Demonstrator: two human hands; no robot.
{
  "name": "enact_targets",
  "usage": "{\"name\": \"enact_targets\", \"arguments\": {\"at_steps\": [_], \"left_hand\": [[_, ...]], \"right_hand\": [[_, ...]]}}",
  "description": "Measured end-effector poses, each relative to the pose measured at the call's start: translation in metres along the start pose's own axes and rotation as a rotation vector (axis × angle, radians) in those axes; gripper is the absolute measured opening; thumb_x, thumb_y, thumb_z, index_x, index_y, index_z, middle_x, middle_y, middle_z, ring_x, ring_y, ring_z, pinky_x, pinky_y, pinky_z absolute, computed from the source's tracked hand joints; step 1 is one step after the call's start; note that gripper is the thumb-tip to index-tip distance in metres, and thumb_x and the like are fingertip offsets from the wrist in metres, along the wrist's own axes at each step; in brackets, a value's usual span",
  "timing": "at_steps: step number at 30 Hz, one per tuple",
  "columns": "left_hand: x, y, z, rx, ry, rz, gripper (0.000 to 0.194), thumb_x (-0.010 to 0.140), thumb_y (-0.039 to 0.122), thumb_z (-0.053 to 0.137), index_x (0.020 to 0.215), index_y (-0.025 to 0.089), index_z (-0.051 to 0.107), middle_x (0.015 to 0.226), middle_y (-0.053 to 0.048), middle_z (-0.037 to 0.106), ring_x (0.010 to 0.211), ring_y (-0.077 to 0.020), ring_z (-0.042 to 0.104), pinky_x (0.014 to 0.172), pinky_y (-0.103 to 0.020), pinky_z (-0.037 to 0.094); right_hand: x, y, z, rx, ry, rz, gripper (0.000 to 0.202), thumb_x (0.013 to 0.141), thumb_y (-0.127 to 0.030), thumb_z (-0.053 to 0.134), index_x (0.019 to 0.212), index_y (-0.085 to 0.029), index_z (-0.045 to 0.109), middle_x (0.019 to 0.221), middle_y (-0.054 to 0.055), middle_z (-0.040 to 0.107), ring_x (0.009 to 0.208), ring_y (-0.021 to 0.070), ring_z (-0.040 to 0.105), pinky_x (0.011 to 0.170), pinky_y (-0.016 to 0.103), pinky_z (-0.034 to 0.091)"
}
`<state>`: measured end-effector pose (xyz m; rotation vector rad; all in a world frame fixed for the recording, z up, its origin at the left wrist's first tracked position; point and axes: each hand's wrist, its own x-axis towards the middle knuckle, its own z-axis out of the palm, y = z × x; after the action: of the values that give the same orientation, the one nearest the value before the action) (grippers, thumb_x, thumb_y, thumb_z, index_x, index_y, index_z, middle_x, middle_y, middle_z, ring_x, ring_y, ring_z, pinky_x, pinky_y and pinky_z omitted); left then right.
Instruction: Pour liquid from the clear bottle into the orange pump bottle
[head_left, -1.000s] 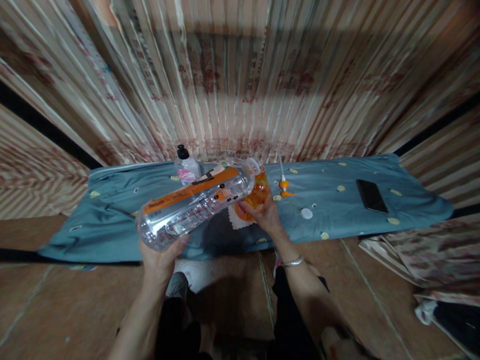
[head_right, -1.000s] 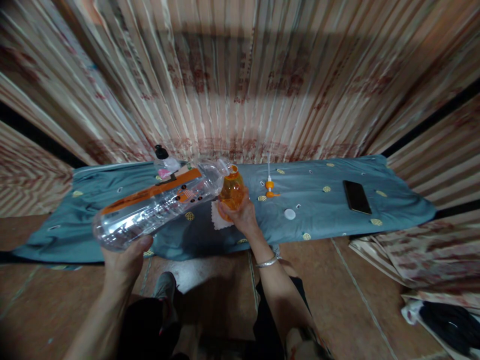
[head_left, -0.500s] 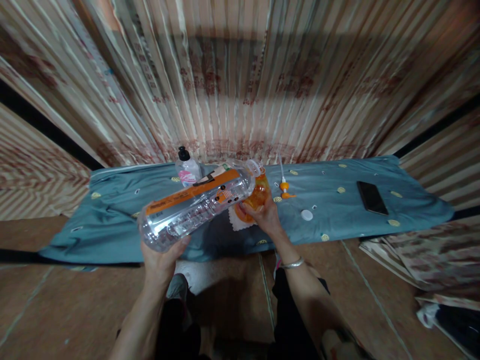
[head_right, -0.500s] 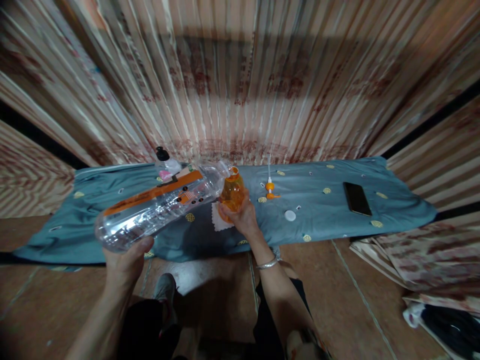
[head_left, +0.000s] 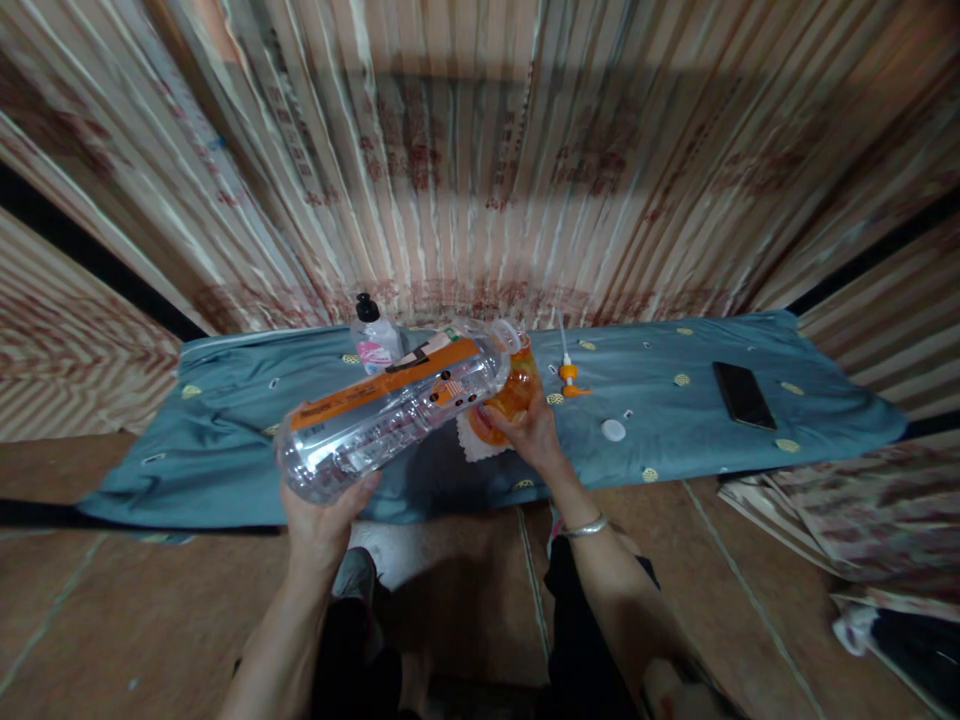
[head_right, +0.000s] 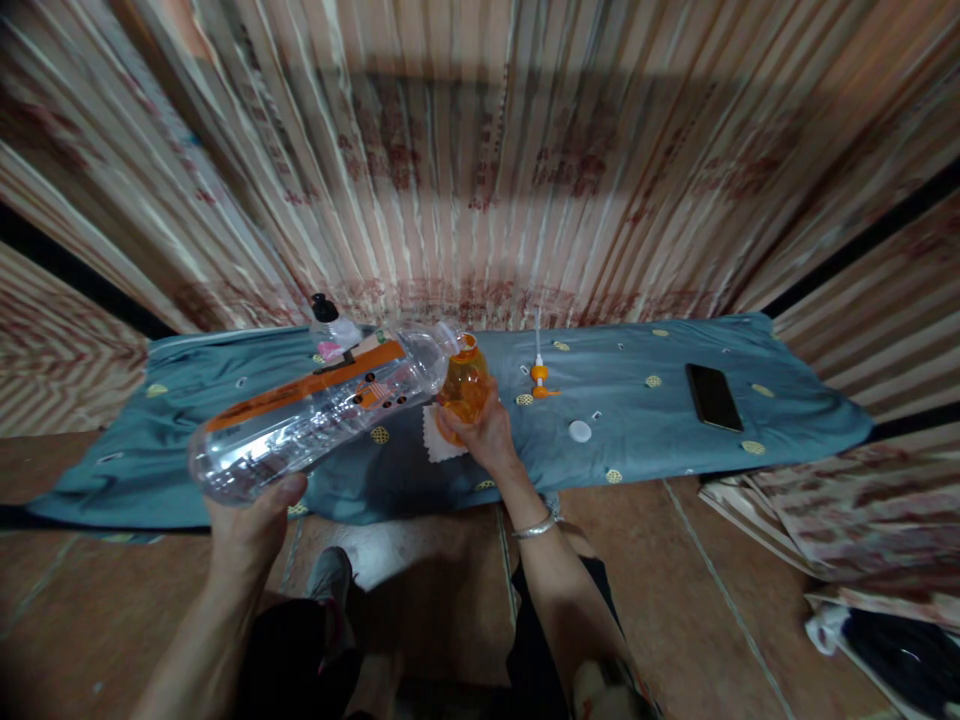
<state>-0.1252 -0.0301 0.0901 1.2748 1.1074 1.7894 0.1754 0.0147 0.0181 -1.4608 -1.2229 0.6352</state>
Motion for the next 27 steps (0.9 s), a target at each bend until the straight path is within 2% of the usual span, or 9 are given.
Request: {"name": "enact_targets", "arguments": {"at_steps": [5, 13, 17, 23, 27], "left_hand": [[0.0003, 0.0005, -0.0005, 0.008, 0.001, 0.014, 0.086, 0.056, 0.060, 0.119, 0.124, 0.030, 0.075, 0.123, -0.005, 0.078, 0.124, -0.0352, 0.078, 0.116, -0.049, 0.063], [0.0001, -0.0003, -0.0024, -0.006, -0.003, -0.006, 0.085, 0.057, 0.055, 0.119, 0.125, 0.030, 0.075, 0.128, -0.006, 0.079, 0.128, -0.0357, 0.078, 0.120, -0.051, 0.063], [-0.0005, -0.0028, -0.0031, -0.005, -0.001, 0.002, 0.084, 0.058, 0.054, 0.118, 0.126, 0.030, 0.075, 0.129, -0.006, 0.079, 0.128, -0.0361, 0.078, 0.120, -0.051, 0.063], [-0.0009, -0.0028, -0.0029, 0.015, 0.002, 0.011, 0.089, 0.058, 0.060, 0.118, 0.130, 0.030, 0.076, 0.127, -0.007, 0.080, 0.126, -0.0365, 0.079, 0.117, -0.051, 0.064], [-0.0006, -0.0014, -0.0016, 0.060, 0.003, -0.002, 0.096, 0.056, 0.069, 0.116, 0.134, 0.029, 0.075, 0.128, -0.008, 0.080, 0.127, -0.0390, 0.079, 0.119, -0.056, 0.065]], "right_hand": [[0.0001, 0.0028, 0.0006, 0.011, 0.013, -0.026, 0.087, 0.077, -0.044, 0.108, 0.149, -0.023, 0.065, 0.130, 0.016, 0.092, 0.123, 0.0419, 0.091, 0.110, 0.058, 0.076], [-0.0003, 0.0034, 0.0025, 0.017, 0.011, -0.020, 0.088, 0.078, -0.044, 0.108, 0.151, -0.022, 0.064, 0.134, 0.019, 0.091, 0.127, 0.0429, 0.090, 0.114, 0.060, 0.074], [0.0001, 0.0055, 0.0032, 0.010, 0.014, -0.023, 0.092, 0.078, -0.045, 0.108, 0.155, -0.023, 0.063, 0.132, 0.017, 0.091, 0.129, 0.0428, 0.090, 0.114, 0.060, 0.074], [0.0002, 0.0069, 0.0031, 0.028, 0.014, -0.027, 0.092, 0.077, -0.045, 0.108, 0.154, -0.024, 0.062, 0.131, 0.016, 0.092, 0.128, 0.0425, 0.090, 0.114, 0.060, 0.074], [0.0001, 0.0048, 0.0020, 0.042, 0.005, -0.028, 0.090, 0.077, -0.045, 0.107, 0.152, -0.025, 0.063, 0.133, 0.016, 0.091, 0.130, 0.0424, 0.089, 0.116, 0.060, 0.073]]}}
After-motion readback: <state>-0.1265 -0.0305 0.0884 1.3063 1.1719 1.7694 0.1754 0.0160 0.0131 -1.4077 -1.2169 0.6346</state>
